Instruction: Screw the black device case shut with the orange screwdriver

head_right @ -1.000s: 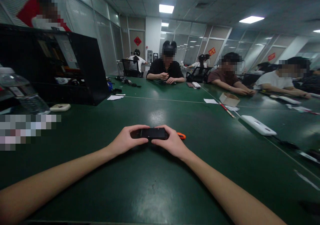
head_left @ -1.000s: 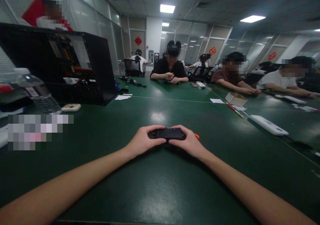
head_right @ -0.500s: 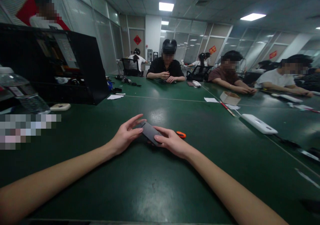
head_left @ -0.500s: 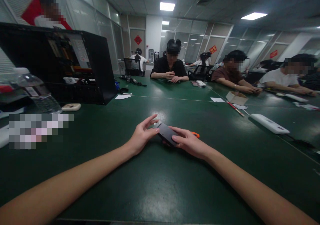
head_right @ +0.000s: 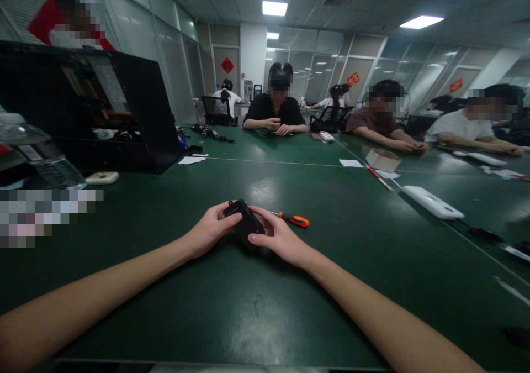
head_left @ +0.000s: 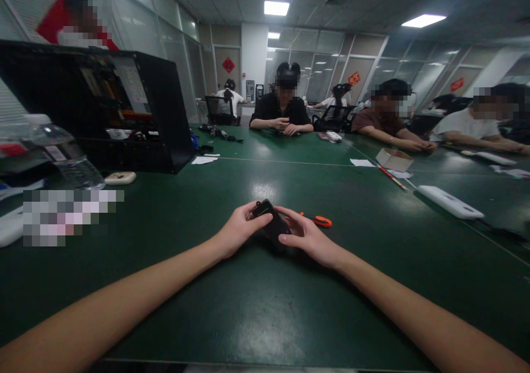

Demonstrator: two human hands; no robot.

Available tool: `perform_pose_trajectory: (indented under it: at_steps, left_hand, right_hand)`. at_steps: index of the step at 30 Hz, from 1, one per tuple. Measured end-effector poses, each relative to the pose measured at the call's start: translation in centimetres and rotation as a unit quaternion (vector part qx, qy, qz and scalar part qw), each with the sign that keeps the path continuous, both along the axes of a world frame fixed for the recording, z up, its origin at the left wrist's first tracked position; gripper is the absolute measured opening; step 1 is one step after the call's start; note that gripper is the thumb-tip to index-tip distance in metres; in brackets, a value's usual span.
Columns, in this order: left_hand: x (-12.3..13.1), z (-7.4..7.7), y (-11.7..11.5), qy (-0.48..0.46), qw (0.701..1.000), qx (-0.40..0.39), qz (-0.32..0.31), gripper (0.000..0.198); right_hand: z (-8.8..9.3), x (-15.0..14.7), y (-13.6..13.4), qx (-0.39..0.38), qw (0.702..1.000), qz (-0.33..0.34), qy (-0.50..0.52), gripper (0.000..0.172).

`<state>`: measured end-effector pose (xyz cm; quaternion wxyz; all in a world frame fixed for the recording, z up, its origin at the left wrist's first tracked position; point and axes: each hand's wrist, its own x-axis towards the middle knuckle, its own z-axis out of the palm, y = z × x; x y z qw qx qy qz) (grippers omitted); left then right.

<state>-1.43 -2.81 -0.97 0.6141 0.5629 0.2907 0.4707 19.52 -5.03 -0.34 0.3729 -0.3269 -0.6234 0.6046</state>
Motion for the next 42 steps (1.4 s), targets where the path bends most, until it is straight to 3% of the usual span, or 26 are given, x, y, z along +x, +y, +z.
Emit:
perform_pose_trajectory:
  at_steps: [4,11,17,22,25,29,34,42]
  left_hand:
    - [0.1,0.4,-0.5,0.011,0.999,0.040,0.009,0.035]
    - [0.1,1.1,-1.1,0.031,0.994,0.092,0.046,0.038]
    - [-0.2,1.0,-0.5,0.036,0.991,0.096,0.086,0.049]
    - [0.1,0.2,-0.7,0.042,0.999,0.016,-0.009,0.058]
    - [0.7,0.1,-1.4,0.043,0.994,-0.019,-0.098,0.050]
    - [0.9,0.4,-1.8,0.056,0.983,-0.040,-0.170,0.039]
    - [0.7,-0.1,-1.4,0.041,0.978,-0.051,-0.200,0.039]
    - [1.0,-0.3,-1.7,0.013,0.982,-0.057,-0.178,0.038]
  right_hand:
    - [-0.2,-0.2,-0.3,0.012,1.000,0.008,-0.002,0.076]
    - [0.6,-0.2,-0.5,0.033,0.999,-0.004,-0.011,0.077]
    - [1.4,-0.1,0.1,0.064,0.991,-0.120,-0.008,0.067]
    - [2.0,0.3,0.5,0.108,0.968,-0.226,-0.014,0.046]
    - [2.3,-0.1,-0.2,0.129,0.968,-0.213,-0.035,0.032]
    - [2.1,-1.0,-0.8,0.137,0.974,-0.174,-0.052,0.028]
    - [1.7,-1.2,-0.5,0.151,0.974,-0.160,-0.062,0.027]
    - [2.3,-1.2,-0.3,0.219,0.952,-0.162,-0.137,0.030]
